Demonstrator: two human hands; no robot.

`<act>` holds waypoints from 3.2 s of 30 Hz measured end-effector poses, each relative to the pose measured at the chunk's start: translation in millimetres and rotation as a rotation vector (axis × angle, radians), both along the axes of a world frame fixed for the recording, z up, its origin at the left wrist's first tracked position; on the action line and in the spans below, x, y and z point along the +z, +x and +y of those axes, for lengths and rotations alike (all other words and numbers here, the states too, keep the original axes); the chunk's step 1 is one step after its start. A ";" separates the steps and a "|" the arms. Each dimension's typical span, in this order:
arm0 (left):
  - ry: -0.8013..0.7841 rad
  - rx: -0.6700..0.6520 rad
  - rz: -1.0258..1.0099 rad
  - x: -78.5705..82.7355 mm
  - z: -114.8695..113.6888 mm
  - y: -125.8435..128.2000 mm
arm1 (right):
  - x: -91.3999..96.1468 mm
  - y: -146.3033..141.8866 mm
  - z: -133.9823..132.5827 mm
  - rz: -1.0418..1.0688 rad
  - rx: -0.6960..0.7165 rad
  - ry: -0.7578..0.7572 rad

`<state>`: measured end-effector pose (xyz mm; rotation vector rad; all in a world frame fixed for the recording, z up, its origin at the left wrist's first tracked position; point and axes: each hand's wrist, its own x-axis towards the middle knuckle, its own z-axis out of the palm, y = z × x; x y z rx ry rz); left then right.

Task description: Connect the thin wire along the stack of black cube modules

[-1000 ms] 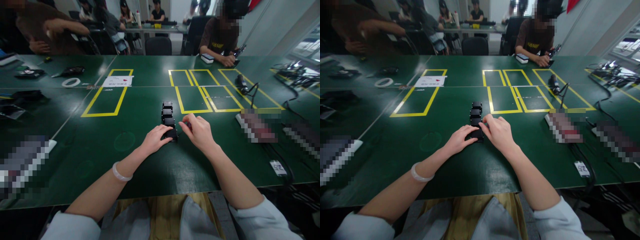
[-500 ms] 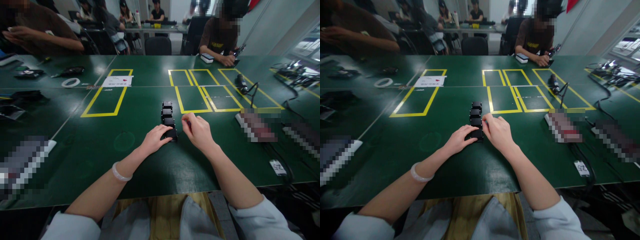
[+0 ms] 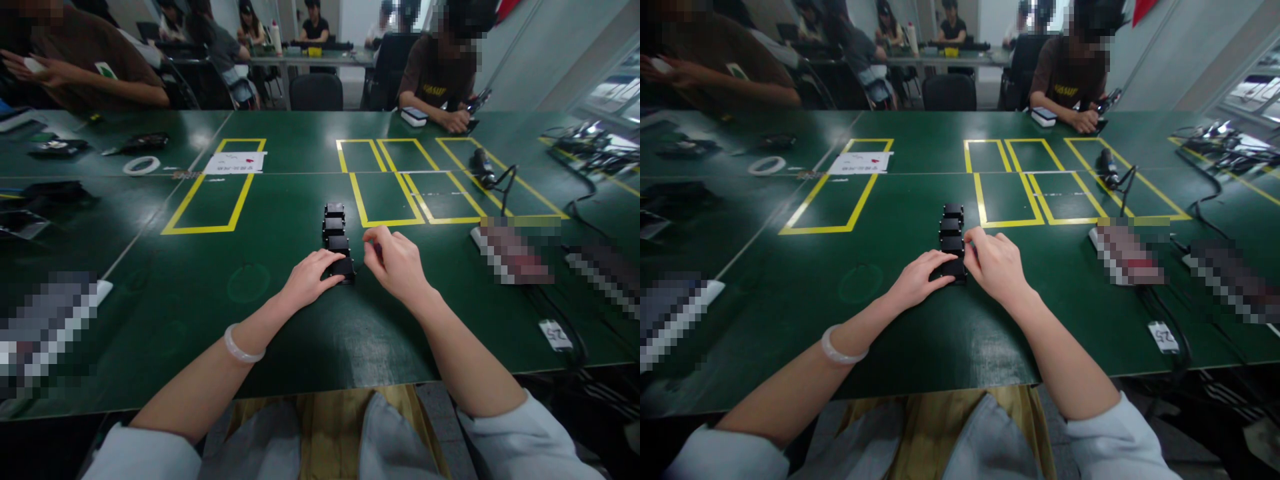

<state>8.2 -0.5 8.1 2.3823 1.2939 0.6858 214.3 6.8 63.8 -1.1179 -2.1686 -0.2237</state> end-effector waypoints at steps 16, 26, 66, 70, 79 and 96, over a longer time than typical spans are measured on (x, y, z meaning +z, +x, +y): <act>0.000 0.002 -0.003 -1.8 0.3 -0.4 | -0.8 0.0 0.0 0.033 0.018 -0.043; -0.009 0.003 -0.002 -1.2 0.2 0.1 | -2.7 0.1 1.5 0.012 -0.007 -0.013; -0.013 0.004 -0.003 -1.0 0.6 0.0 | -3.6 1.7 3.0 0.046 0.016 -0.025; -0.014 0.004 -0.012 -1.9 0.5 0.1 | -3.6 1.3 2.4 0.046 0.024 -0.020; -0.010 0.005 -0.002 0.5 -0.5 0.4 | -2.8 0.7 1.3 0.030 0.026 -0.014; -0.003 0.001 -0.001 -0.7 0.2 0.6 | -1.6 0.9 0.7 0.034 0.036 -0.033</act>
